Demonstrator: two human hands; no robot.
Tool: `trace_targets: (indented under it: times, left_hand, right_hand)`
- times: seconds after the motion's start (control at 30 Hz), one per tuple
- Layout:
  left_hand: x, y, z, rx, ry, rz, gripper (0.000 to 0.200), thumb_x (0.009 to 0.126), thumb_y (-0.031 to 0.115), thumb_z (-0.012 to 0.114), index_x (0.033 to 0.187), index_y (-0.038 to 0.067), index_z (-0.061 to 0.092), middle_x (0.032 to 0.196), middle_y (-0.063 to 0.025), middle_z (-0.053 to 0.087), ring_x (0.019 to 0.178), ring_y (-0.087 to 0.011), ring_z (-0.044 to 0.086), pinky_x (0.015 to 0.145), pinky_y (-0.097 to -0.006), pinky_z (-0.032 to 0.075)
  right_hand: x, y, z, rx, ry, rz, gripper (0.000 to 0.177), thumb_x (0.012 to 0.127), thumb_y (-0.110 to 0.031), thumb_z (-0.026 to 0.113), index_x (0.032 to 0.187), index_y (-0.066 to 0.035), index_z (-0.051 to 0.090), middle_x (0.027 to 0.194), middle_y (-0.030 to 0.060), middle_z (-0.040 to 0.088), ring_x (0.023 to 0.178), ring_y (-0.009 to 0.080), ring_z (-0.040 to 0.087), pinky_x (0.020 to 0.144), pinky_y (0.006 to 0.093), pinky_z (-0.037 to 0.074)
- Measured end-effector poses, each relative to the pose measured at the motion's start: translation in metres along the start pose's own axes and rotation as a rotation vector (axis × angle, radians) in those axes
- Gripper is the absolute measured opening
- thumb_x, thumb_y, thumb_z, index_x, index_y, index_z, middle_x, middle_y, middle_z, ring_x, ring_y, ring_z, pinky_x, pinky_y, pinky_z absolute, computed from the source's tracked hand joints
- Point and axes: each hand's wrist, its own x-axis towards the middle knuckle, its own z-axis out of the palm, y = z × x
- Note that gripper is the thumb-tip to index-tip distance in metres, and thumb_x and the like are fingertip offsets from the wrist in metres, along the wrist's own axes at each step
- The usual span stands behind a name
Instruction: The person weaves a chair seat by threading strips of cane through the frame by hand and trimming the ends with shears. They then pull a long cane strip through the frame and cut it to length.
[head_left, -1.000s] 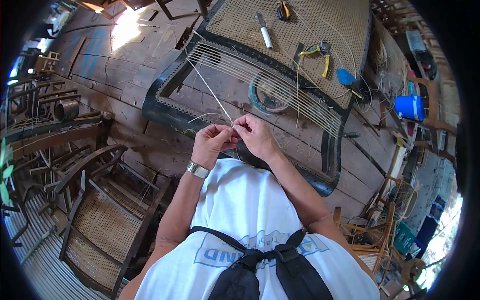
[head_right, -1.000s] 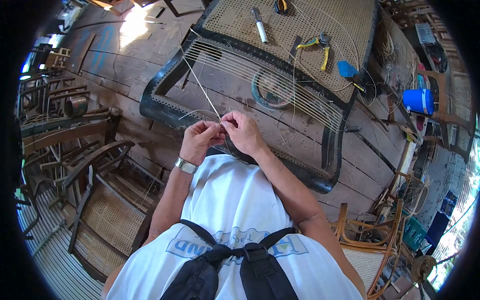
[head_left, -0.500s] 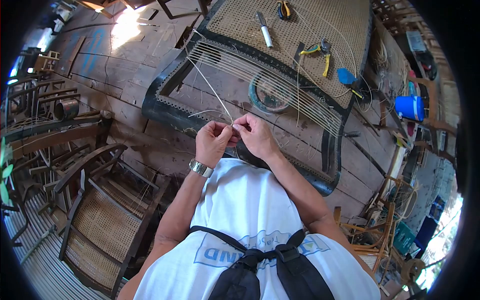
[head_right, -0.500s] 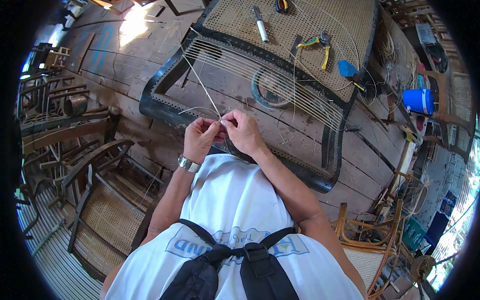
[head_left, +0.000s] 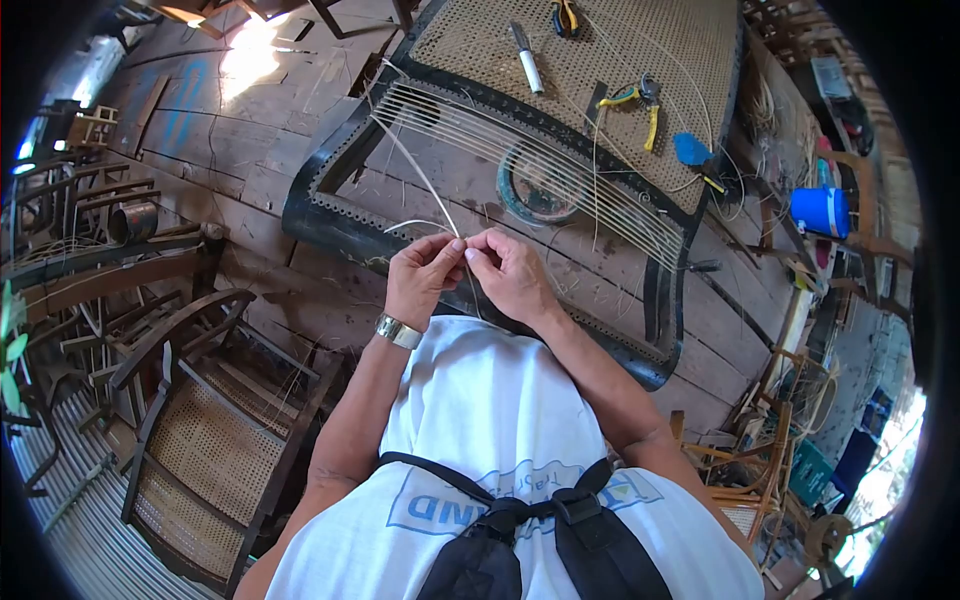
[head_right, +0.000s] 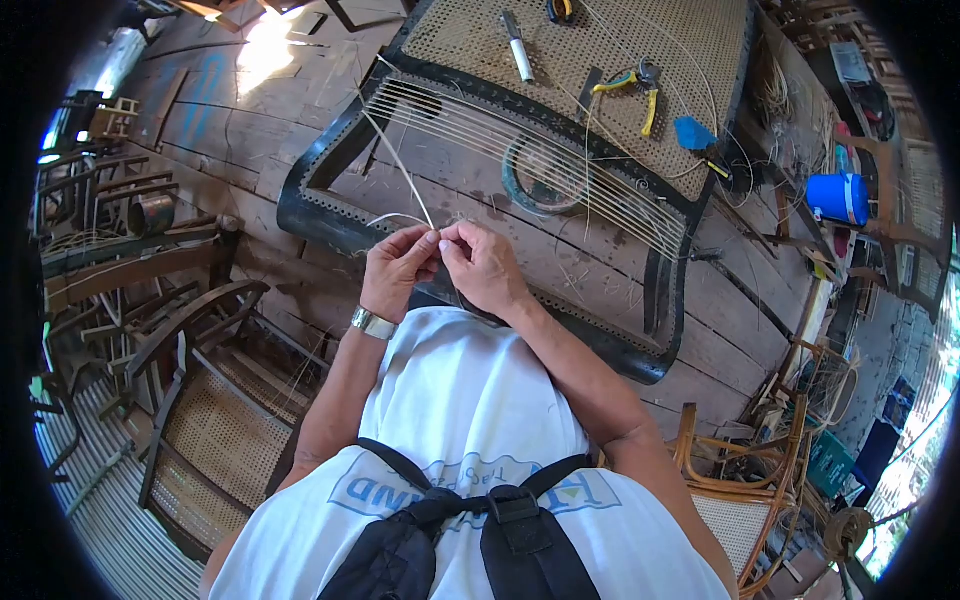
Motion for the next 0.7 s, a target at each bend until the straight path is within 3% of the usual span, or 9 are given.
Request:
trace_targets:
  times: [0.07, 0.13, 0.3, 0.4, 0.5, 0.57, 0.7]
  left_hand:
    - [0.002, -0.001, 0.0, -0.005, -0.01, 0.001, 0.018, 0.092, 0.022, 0.072, 0.1, 0.006, 0.07, 0.081, 0.002, 0.068, 0.064, -0.005, 0.059, 0.055, -0.0197, 0.045]
    - [0.005, -0.004, -0.003, -0.008, -0.02, 0.003, 0.017, 0.092, 0.021, 0.072, 0.099, 0.006, 0.07, 0.08, 0.0034, 0.066, 0.063, -0.0041, 0.056, 0.054, -0.0191, 0.042]
    - [0.007, -0.003, -0.006, -0.216, -0.077, -0.153, 0.013, 0.091, 0.022, 0.072, 0.093, 0.009, 0.071, 0.076, 0.0069, 0.062, 0.061, -0.0029, 0.051, 0.052, -0.0185, 0.038]
    - [0.005, 0.002, 0.001, -0.088, -0.018, -0.043, 0.01, 0.09, 0.02, 0.072, 0.092, 0.01, 0.071, 0.076, 0.0073, 0.061, 0.06, -0.0032, 0.051, 0.051, -0.0184, 0.037]
    - [0.005, 0.01, -0.001, -0.095, -0.034, -0.107, 0.007, 0.091, 0.017, 0.071, 0.091, 0.01, 0.069, 0.077, 0.0051, 0.063, 0.064, -0.0042, 0.053, 0.055, -0.0191, 0.039]
    - [0.01, 0.003, -0.005, -0.154, -0.083, -0.144, 0.007, 0.091, 0.016, 0.07, 0.09, 0.01, 0.068, 0.078, 0.0045, 0.064, 0.065, -0.0047, 0.054, 0.056, -0.0197, 0.04]
    - [0.008, 0.006, 0.002, -0.257, -0.114, -0.218, 0.008, 0.092, 0.017, 0.07, 0.09, 0.01, 0.065, 0.081, 0.0023, 0.068, 0.07, -0.0059, 0.057, 0.059, -0.0208, 0.045]
  right_hand:
    - [0.003, 0.001, -0.003, 0.042, -0.036, 0.055, 0.012, 0.094, -0.013, 0.064, 0.097, -0.001, 0.066, 0.082, 0.0044, 0.068, 0.072, 0.0087, 0.061, 0.065, 0.026, 0.05]
    - [0.01, 0.006, -0.003, 0.402, -0.032, 0.183, 0.012, 0.096, -0.016, 0.064, 0.095, -0.004, 0.065, 0.082, 0.0003, 0.066, 0.07, 0.0054, 0.058, 0.063, 0.0224, 0.049]
    - [0.019, 0.014, -0.005, 0.338, -0.116, 0.159, 0.014, 0.097, -0.018, 0.064, 0.097, -0.004, 0.062, 0.082, -0.0017, 0.063, 0.07, 0.0038, 0.054, 0.061, 0.0203, 0.047]
    - [0.02, 0.019, -0.004, 0.333, -0.124, 0.178, 0.015, 0.098, -0.018, 0.063, 0.095, -0.004, 0.062, 0.082, -0.0022, 0.063, 0.07, 0.0039, 0.054, 0.061, 0.0206, 0.046]
    - [0.021, 0.014, -0.01, 0.446, -0.198, 0.135, 0.014, 0.098, -0.017, 0.062, 0.093, -0.004, 0.062, 0.08, -0.0019, 0.062, 0.07, 0.0043, 0.054, 0.063, 0.0209, 0.046]
    - [0.023, 0.007, -0.017, 0.105, -0.169, -0.007, 0.014, 0.099, -0.016, 0.06, 0.094, -0.003, 0.061, 0.078, -0.001, 0.061, 0.072, 0.0054, 0.055, 0.064, 0.022, 0.046]
    - [0.034, 0.009, -0.019, -0.123, -0.004, -0.216, 0.014, 0.099, -0.015, 0.058, 0.095, -0.002, 0.06, 0.079, 0.0002, 0.061, 0.074, 0.0071, 0.057, 0.066, 0.0248, 0.048]
